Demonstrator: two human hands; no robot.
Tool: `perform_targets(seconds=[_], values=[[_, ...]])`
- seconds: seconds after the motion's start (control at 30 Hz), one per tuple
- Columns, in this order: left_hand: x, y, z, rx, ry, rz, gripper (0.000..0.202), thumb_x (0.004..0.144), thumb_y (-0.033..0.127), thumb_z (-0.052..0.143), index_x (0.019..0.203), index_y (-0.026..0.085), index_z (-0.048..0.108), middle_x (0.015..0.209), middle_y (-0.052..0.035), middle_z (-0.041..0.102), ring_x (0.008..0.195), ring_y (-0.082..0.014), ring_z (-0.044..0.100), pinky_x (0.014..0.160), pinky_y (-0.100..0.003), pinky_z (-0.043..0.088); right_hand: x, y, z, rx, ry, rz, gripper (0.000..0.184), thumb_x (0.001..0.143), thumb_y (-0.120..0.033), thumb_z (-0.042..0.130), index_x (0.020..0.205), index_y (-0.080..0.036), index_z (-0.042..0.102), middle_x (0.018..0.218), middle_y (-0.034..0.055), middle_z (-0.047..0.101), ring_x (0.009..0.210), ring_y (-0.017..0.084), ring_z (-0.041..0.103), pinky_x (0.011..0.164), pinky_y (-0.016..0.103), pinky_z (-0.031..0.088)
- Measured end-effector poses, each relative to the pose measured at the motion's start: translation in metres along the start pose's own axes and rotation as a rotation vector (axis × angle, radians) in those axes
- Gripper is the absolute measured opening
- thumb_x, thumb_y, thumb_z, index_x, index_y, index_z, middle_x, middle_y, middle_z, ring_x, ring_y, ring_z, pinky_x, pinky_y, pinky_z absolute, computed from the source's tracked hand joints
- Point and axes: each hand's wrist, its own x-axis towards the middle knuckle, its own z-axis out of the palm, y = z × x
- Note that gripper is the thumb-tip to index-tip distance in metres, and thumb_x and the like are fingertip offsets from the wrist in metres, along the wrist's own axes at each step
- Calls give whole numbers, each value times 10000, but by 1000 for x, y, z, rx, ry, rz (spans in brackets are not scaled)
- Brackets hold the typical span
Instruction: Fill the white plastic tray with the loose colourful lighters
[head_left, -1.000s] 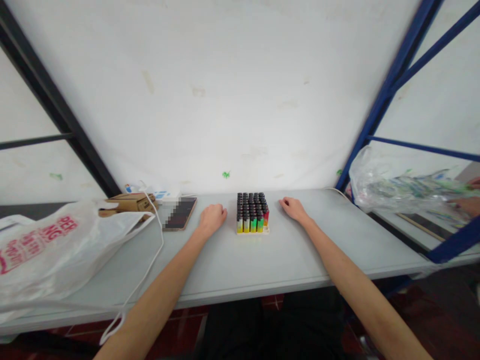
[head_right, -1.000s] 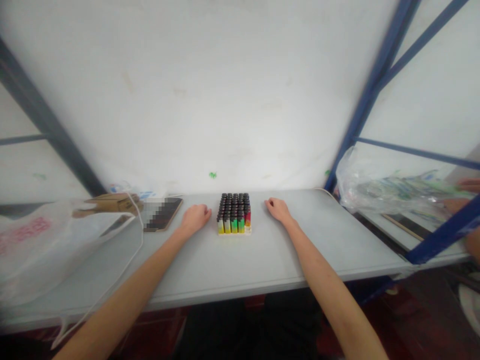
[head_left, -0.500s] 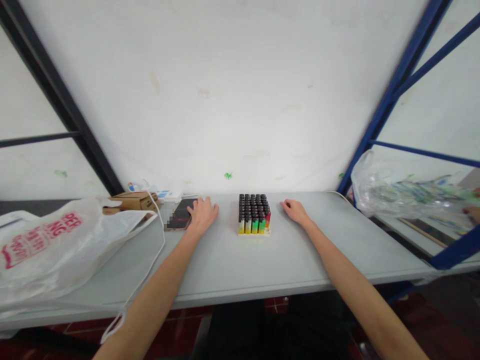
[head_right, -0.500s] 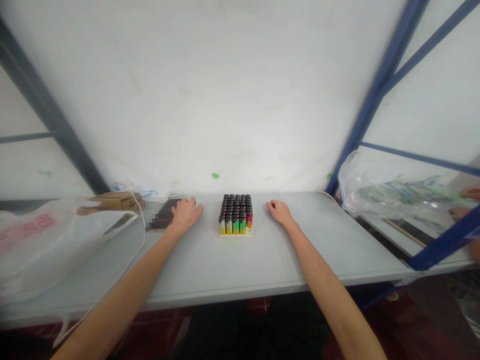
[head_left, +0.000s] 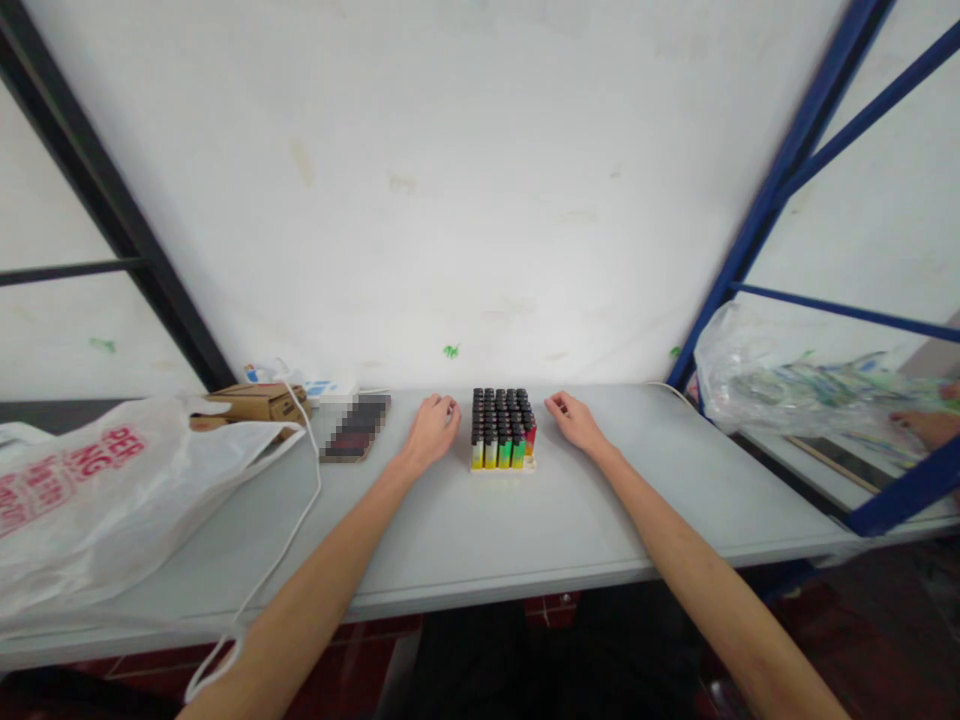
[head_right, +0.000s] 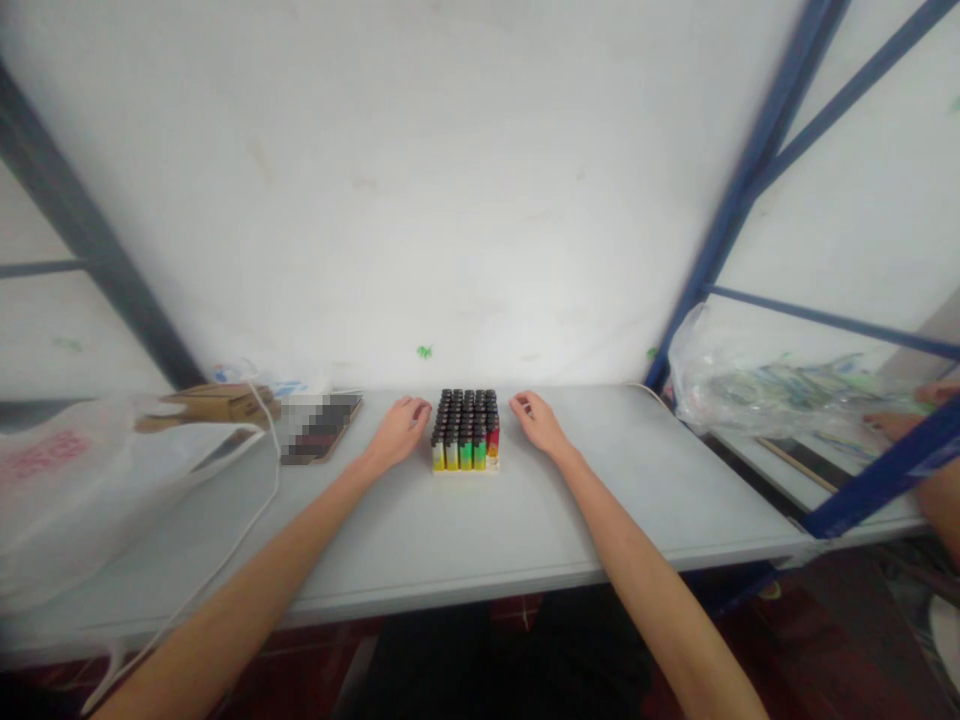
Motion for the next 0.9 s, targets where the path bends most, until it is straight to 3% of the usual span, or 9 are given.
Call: perform_targets(seconds=[0.1,0.17,0.27,0.47,0.67,0.8,0.9], values=[[-2,7,6,-94,-20,98,414,1046,340,287,1143,182,657,1141,-91,706,1133,-214,618,1049,-350,461,-2,-23,12,379,-16,-131,463,1012,-536,436,1331,-230,576,1394,97,610,1144,194,626,966,334,503],[-5,11,9,-208,-8,129,450,1061,398,263,1261,180,603,1224,-91,694,1155,-206,624,1049,-354,474,0,-36,20,495,-67,-211,501,1002,-568,458,1402,-282,554,1518,70,513,1311,192,540,1110,357,430],[-9,15,9,-445,-19,121,510,1044,496,314,1389,176,511,1277,-116,675,1125,-229,652,992,-390,528,5,-46,26,527,-91,-257,438,976,-553,518,1286,-282,669,1439,57,588,1354,203,506,1202,375,332],[-14,18,5,-628,-112,95,696,990,580,429,1551,185,316,1438,-172,531,1103,-238,658,975,-418,560,16,-46,21,600,-156,-157,341,923,-379,559,1202,-250,706,1265,44,704,1176,218,624,1095,393,444],[-19,21,-4,-588,-189,199,693,976,562,481,1574,256,312,1560,-137,421,1324,-294,535,1070,-446,500,21,-38,19,449,-29,-219,328,918,-298,507,1166,-247,716,1227,51,713,1166,208,615,1078,381,441],[-24,27,-11,-461,-206,365,813,864,559,681,1551,265,362,1518,-126,478,1368,-315,492,1168,-471,403,19,-22,8,286,68,-278,358,958,-309,452,1204,-227,700,1220,80,708,1158,219,603,1082,396,427],[-23,28,-14,-382,-204,481,840,758,508,795,1483,250,457,1437,-99,566,1317,-290,544,1167,-420,410,16,-9,-4,219,83,-288,372,963,-284,432,1234,-213,676,1231,93,696,1158,224,600,1078,403,426]])
